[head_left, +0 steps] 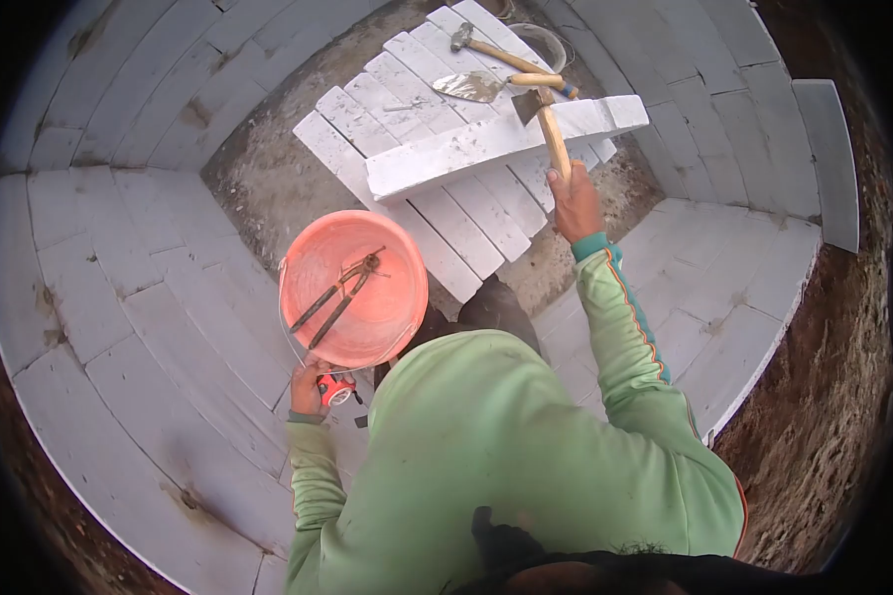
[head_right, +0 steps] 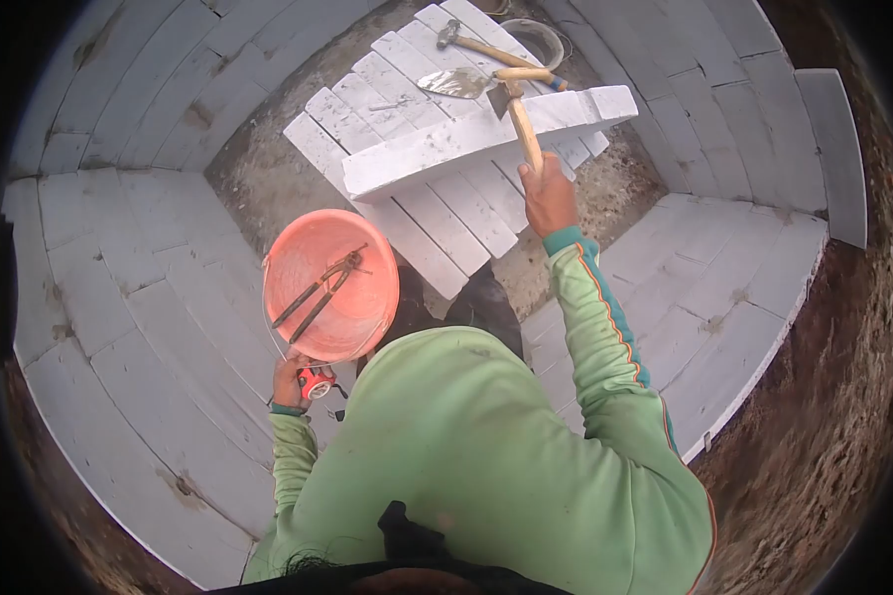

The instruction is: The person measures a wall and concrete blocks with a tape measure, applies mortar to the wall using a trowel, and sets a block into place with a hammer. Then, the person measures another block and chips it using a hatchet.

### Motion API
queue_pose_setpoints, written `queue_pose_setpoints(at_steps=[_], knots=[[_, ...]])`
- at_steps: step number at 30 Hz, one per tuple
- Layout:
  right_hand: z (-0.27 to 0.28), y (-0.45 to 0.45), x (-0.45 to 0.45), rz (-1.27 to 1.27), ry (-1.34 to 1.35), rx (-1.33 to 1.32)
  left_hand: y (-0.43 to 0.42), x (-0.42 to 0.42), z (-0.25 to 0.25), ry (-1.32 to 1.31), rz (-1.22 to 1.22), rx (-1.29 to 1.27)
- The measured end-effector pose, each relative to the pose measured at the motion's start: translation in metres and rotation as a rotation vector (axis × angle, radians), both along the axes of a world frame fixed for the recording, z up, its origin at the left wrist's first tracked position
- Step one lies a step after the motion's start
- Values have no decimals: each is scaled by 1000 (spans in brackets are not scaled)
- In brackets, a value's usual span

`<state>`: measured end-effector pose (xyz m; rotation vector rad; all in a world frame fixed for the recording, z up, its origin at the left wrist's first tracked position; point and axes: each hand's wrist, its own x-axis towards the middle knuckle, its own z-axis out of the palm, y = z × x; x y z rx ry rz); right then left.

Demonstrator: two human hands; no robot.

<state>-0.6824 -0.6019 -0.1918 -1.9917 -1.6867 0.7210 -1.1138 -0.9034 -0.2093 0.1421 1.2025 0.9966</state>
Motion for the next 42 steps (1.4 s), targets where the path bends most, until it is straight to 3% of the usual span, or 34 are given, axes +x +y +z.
queue_pose_setpoints(at_steps=[4, 5, 10, 15, 20, 23, 25, 28, 31, 34, 37, 39, 42], knots=[[42, -13, -17, -132, 179, 85, 28, -28, -8, 67, 154, 113], [38, -14, -16, -116, 119, 73, 44, -37, -17, 63, 182, 148], [-9, -13, 10, -26, -22, -63, 144, -66, -77, 9, 272, 251], [39, -24, -13, -82, 71, 33, 251, -68, -160, -79, 340, 192], [-7, -30, 6, -42, -30, -20, 300, -36, -173, -76, 322, 109], [-4, -23, 12, -43, 12, -22, 308, -29, -189, -77, 309, 131], [32, -28, -10, -101, 86, -7, 305, -25, -175, -48, 256, 146], [25, -36, -19, -110, 121, 224, 285, -23, -163, -8, 241, 149], [-15, -28, 1, -67, -74, -60, 279, -17, -162, 64, 308, 145], [26, -19, -11, -81, -33, -47, 290, -33, -182, 84, 342, 141], [39, -19, -29, -137, 94, 169, 292, -33, -169, 51, 315, 180], [4, -18, -20, -101, -14, 101, 293, -30, -157, 85, 230, 142], [9, -8, -14, -56, -138, -44, 303, -20, -162, 7, 182, 154]])
